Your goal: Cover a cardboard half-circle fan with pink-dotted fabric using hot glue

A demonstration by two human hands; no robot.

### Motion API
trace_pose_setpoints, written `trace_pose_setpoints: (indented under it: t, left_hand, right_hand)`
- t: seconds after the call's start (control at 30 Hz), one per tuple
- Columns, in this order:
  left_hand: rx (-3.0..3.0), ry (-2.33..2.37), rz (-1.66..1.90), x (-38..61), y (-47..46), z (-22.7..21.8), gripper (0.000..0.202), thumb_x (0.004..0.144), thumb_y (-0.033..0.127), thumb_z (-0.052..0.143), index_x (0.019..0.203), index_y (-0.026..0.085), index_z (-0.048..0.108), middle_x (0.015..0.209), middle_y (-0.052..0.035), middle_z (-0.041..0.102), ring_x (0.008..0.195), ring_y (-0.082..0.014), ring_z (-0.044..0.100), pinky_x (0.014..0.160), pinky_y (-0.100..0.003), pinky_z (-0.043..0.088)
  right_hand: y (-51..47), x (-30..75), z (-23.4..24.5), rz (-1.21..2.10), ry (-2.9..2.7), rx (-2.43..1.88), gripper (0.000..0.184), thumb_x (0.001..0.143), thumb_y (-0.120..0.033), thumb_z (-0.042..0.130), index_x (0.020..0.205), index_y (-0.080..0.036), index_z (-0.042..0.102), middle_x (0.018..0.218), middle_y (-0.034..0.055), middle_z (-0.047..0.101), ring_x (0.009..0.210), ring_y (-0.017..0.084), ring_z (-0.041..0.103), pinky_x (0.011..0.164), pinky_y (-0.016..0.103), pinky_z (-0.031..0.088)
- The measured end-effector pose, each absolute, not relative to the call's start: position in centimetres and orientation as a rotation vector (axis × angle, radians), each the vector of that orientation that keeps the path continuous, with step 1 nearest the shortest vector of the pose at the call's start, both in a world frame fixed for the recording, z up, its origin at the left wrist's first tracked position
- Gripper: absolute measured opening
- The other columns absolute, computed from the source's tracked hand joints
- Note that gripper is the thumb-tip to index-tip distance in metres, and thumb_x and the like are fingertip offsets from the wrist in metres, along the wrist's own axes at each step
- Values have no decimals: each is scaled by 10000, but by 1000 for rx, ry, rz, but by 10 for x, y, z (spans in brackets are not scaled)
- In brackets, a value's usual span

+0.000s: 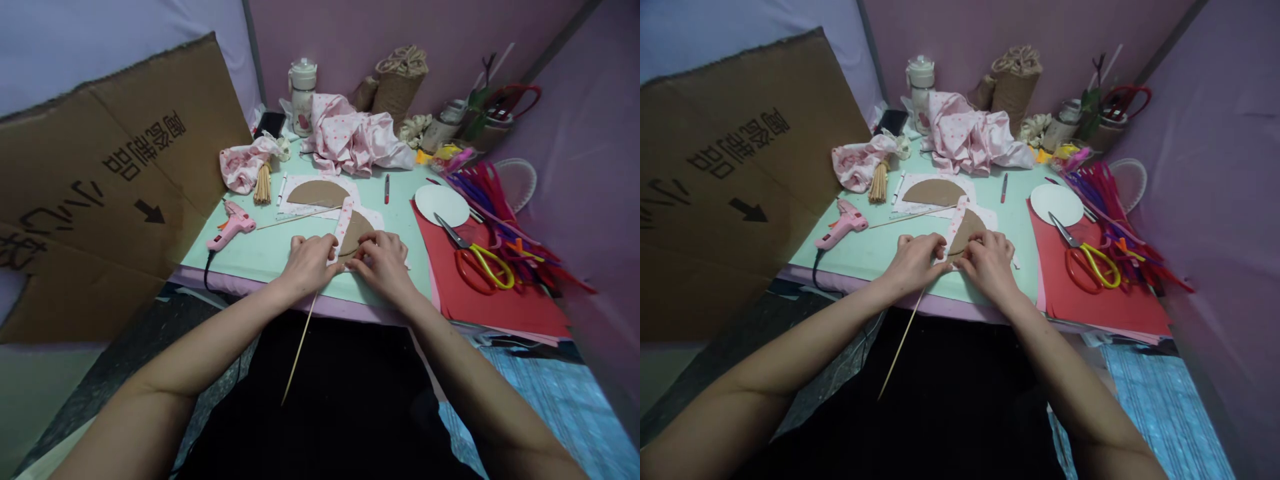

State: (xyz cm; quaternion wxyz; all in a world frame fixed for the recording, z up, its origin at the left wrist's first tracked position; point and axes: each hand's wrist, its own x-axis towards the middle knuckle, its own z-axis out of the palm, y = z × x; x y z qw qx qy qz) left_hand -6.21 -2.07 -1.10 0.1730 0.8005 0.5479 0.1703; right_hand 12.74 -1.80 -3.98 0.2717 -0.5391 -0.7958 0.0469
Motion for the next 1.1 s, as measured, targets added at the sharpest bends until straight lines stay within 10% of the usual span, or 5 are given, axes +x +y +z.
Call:
trace_pose_setpoints:
  t: [1.1]
  left_hand:
    - [2333,1617,334,-57,-15,-4,133,904,290,615,978,182,592,880,-30,703,925,-237,630,844,-370,301]
  right_hand:
    - [-53,137,-40,-207,-2293,-959,184,951,-193,538,1091,-199,657,1056,79,726,992,218,619,940,394,390]
